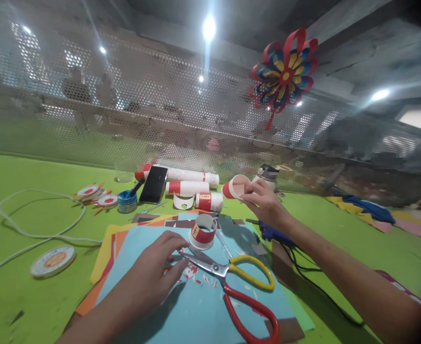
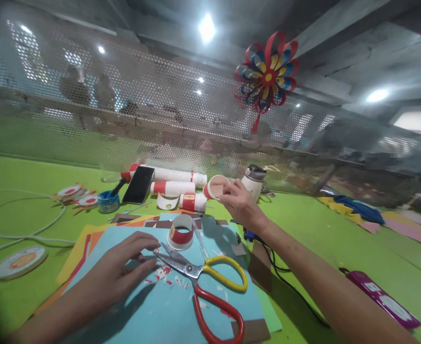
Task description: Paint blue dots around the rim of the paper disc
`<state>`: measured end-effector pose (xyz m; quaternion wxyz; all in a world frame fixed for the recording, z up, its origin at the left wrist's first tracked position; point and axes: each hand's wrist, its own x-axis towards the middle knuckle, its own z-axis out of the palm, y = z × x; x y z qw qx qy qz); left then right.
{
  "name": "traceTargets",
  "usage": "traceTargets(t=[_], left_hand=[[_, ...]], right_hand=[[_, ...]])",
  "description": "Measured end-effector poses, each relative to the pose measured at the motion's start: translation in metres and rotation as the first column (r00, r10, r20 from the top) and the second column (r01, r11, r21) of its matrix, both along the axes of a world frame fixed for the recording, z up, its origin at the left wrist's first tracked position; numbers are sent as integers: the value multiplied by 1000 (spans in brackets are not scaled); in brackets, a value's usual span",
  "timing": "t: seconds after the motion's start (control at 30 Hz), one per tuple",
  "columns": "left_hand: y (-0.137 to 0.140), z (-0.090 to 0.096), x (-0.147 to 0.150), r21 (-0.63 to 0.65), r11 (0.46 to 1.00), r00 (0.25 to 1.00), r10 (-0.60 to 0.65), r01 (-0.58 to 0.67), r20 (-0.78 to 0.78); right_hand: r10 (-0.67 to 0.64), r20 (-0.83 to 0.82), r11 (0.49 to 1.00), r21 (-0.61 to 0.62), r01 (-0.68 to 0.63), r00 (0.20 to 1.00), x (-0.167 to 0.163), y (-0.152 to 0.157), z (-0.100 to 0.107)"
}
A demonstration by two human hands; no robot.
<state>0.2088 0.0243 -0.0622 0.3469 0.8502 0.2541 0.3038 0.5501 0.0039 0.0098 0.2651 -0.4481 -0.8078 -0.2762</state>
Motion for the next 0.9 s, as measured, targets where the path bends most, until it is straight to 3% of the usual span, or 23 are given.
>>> traceTargets(t=[0.23,0.47,0.7,0.9], left_hand=[[3,8,1,-25,996,992,87,-85,94],[2,9,2,-52,994,992,98,-94,79],[0,7,4,-50,998,992,50,-44,112],[-1,7,3,-21,999,991,28,-25,134]], right_hand=[[158,-362,965,-138,-221,919,-55,-38,18],[10,-651,874,-363,-323,759,-50,-41,29],[-142,-702,836,-462,-295,698,-20,-37,30],[-238,-494,839,-538,-79,836,14,-34,38]])
